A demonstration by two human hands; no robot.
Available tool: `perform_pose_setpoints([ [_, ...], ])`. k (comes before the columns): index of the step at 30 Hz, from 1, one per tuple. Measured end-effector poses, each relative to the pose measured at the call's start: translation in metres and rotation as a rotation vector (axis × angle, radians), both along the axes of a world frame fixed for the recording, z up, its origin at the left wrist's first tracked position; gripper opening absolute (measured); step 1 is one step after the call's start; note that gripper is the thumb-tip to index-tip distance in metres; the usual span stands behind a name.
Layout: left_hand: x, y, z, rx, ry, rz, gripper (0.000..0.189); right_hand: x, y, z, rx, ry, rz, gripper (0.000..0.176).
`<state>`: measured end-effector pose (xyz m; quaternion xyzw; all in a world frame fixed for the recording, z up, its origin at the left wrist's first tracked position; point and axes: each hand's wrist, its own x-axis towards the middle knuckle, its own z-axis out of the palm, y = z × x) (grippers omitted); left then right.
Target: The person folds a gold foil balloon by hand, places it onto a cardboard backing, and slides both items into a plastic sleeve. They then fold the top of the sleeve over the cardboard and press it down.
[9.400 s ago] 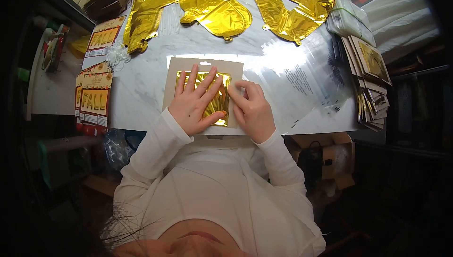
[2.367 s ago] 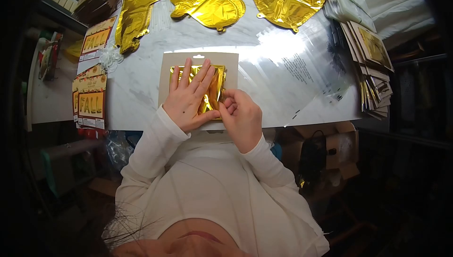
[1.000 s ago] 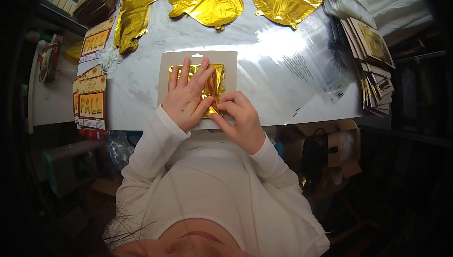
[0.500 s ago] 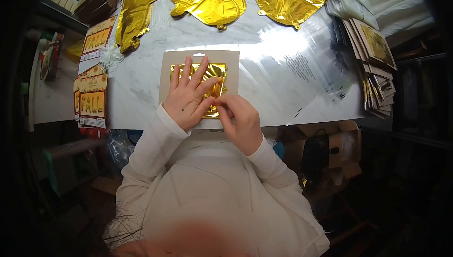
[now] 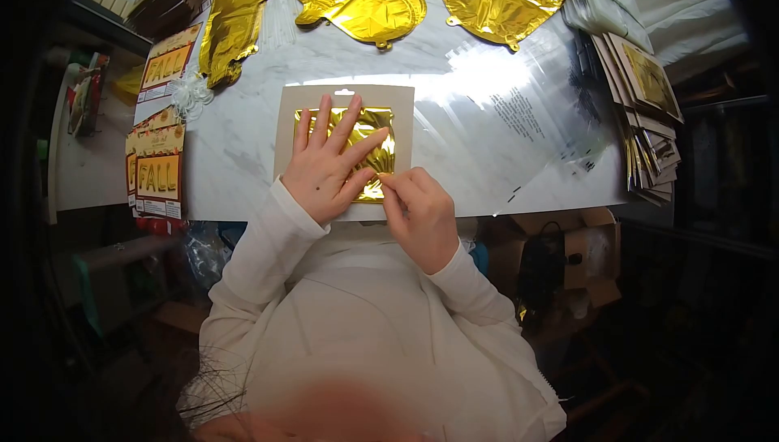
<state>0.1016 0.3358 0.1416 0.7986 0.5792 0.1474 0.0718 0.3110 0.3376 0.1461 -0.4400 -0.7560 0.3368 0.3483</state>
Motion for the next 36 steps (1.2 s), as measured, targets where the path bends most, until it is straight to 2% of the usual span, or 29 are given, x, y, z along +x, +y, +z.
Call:
perform_pose_setpoints([
  [5,0.0,-0.001,0.005,-0.041,-0.005,0.002,0.073,0.004,-0.001,0.001,-0.075,0.062,-0.032,0.014],
  [8,-0.006,-0.001,0.003,-0.027,-0.099,0.008,0.081,0.004,-0.001,-0.003,-0.166,0.174,-0.088,0.018],
  [10,-0.016,0.0,0.0,0.015,-0.384,-0.006,0.079,0.008,0.003,-0.004,-0.097,0.114,-0.017,0.03],
  [11,-0.021,0.001,-0.004,0.017,-0.386,-0.004,0.079,0.009,0.004,-0.002,-0.096,0.112,-0.014,0.03],
  [13,-0.027,0.005,-0.005,-0.039,-1.123,-0.031,0.084,0.011,0.005,0.005,-0.076,0.107,0.11,0.043],
  [14,-0.021,0.0,-0.002,-0.016,-1.353,0.006,0.085,0.014,0.007,0.006,-0.071,0.105,0.114,0.043],
  [16,-0.022,-0.002,-0.004,0.009,-1.435,0.023,0.084,0.017,0.009,0.009,0.046,-0.018,0.252,0.055],
  [18,-0.02,-0.005,0.001,0.024,-1.542,0.063,0.08,0.016,0.009,0.008,0.054,-0.014,0.289,0.055],
  [22,-0.023,-0.004,-0.002,0.038,-1.558,0.022,0.081,0.019,0.015,0.005,0.167,-0.083,0.371,0.051],
  [25,-0.026,-0.008,0.002,0.075,-1.632,0.037,0.082,0.016,0.022,0.011,0.281,-0.095,0.314,0.045],
  [27,-0.035,-0.013,0.004,0.106,-1.366,-0.178,0.083,0.008,0.028,0.022,0.329,-0.069,0.283,0.044],
  [28,-0.046,-0.015,0.013,0.2,-1.076,-0.171,0.062,0.003,0.032,0.03,0.374,-0.043,0.25,0.043],
  [29,-0.046,-0.017,0.021,0.21,-1.075,-0.176,0.062,-0.002,0.035,0.037,0.385,-0.044,0.251,0.043],
  [31,-0.045,-0.025,0.031,0.319,-0.507,-0.04,0.044,-0.011,0.039,0.052,0.482,-0.003,0.197,0.04],
  [32,-0.046,-0.026,0.037,0.368,-0.489,-0.02,0.033,-0.012,0.044,0.059,0.569,-0.028,0.226,0.04],
  [33,-0.045,-0.027,0.041,0.375,-0.489,-0.015,0.033,-0.017,0.044,0.064,0.575,-0.028,0.232,0.04],
  [35,-0.046,-0.028,0.048,0.424,-0.79,0.056,0.037,-0.029,0.044,0.071,0.626,0.053,0.054,0.052],
  [36,-0.05,-0.03,0.049,0.412,-0.9,0.086,0.033,-0.032,0.045,0.072,0.607,0.049,0.023,0.064],
])
